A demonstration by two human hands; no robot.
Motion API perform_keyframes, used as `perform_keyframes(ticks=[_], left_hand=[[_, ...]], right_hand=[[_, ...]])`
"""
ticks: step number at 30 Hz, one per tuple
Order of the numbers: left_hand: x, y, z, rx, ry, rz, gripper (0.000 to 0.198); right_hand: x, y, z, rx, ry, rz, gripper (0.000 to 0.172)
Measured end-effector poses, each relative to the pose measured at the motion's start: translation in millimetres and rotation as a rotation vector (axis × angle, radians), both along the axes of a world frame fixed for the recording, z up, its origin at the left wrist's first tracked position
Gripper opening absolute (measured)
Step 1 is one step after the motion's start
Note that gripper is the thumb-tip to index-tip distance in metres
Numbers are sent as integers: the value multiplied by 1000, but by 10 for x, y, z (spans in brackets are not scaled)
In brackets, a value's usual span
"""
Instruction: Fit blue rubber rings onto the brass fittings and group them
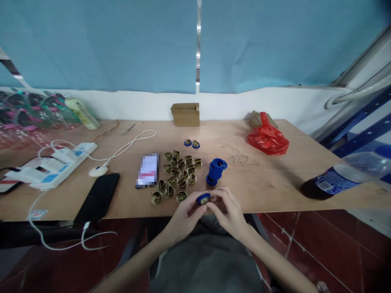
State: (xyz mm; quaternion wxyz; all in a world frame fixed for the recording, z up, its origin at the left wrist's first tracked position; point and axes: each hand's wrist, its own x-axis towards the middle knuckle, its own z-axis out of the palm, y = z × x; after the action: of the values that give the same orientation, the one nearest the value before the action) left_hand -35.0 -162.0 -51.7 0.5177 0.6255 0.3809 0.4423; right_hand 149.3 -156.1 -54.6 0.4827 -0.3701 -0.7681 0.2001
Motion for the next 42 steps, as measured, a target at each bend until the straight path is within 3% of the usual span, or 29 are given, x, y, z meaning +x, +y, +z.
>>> perform_keyframes(ticks=[6, 11, 15, 20, 23, 27, 29, 36, 42], left_hand=[[19, 28, -104, 80, 98, 97, 27], [-11, 17, -153, 121, 168, 127, 31], [-22, 20, -140, 115, 85, 97, 48], [-18, 12, -138, 179, 99, 89, 43], [-38, 17, -204, 352, 212, 154, 42], [-90, 34, -300, 761, 453, 257, 35], [-102, 33, -315, 846, 517, 276, 33], [-75, 0, -355, 716, 574, 294, 17], [-100, 10, -402, 681, 560, 382, 14]], right_hand=[[-102, -3, -201, 57, 26, -96, 24], [-114, 16, -183, 89, -28, -85, 23], [-87, 25, -179, 53, -55, -44, 21], [-83, 8, -192, 20, -64, -36, 22], [-84, 10, -200, 19, -71, -8, 19], [-88, -4, -229, 36, -32, -5, 22], [-86, -21, -250, 82, -55, -17, 24], [-64, -56, -224, 269, -220, -27, 34], [-91, -38, -199, 124, -107, -10, 32]])
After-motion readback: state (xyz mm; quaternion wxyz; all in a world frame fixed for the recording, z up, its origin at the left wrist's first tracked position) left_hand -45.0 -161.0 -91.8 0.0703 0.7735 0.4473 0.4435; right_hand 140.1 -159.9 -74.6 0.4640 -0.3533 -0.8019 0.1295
